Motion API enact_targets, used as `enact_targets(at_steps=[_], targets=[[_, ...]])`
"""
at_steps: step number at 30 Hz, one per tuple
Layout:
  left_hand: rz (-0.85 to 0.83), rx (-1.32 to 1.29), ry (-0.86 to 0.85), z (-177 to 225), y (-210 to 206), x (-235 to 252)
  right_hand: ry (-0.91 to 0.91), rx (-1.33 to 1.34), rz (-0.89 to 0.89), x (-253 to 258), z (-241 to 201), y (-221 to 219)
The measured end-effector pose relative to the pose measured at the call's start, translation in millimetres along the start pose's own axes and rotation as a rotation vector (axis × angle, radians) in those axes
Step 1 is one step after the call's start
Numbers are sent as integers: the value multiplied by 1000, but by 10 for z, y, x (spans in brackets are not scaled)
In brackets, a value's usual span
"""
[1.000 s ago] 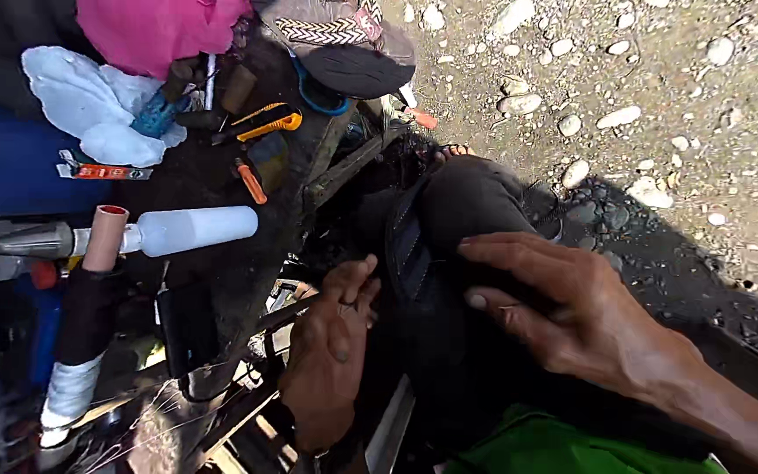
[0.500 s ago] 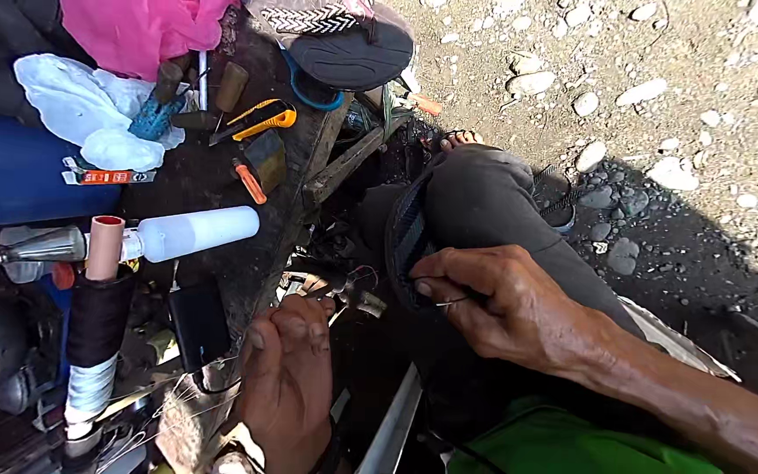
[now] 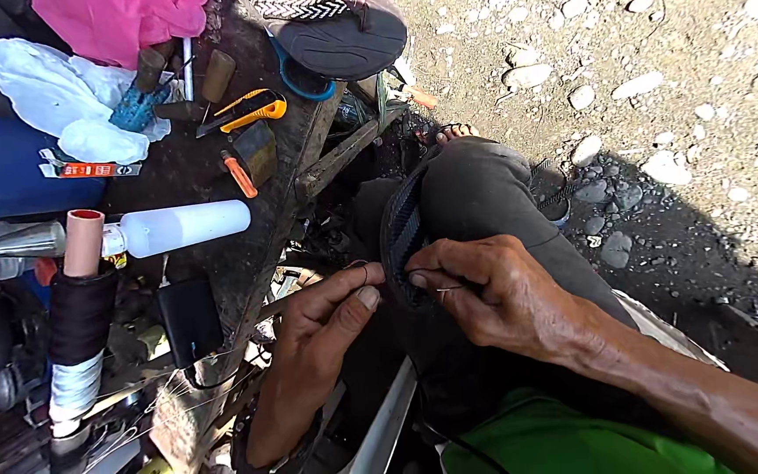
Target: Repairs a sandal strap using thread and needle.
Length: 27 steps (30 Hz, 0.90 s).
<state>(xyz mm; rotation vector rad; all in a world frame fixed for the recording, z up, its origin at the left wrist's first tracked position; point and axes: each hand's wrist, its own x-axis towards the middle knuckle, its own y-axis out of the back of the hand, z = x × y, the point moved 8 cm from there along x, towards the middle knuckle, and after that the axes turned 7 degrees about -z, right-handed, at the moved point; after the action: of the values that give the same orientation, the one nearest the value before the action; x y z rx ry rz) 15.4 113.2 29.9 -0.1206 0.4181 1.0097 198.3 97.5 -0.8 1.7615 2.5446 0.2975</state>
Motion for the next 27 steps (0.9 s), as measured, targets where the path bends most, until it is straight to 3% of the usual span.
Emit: enact_targets(at_steps=[4, 8, 9, 11, 13, 15, 20, 27], targets=[[-52, -292, 50, -104, -28, -8, -19, 2, -11, 34, 4, 0], [-117, -356, -7, -163, 51, 4, -106, -120, -71, 43, -84, 192], [-79, -394, -18, -201, 168, -24, -119, -152, -76, 16, -121, 315], [158, -335, -3, -332, 472, -158, -159, -181, -75, -70, -164, 606], [423, 17, 11, -410, 650, -336, -159, -182, -81, -160, -184, 775], [484, 243, -39, -359, 477, -411, -90, -139, -122, -221, -180, 697], [306, 29, -279, -180, -320, -282, -34, -108, -231, -233, -105, 172], [430, -31, -300, -181, -372, -225, -13, -174, -183, -162, -105, 79]])
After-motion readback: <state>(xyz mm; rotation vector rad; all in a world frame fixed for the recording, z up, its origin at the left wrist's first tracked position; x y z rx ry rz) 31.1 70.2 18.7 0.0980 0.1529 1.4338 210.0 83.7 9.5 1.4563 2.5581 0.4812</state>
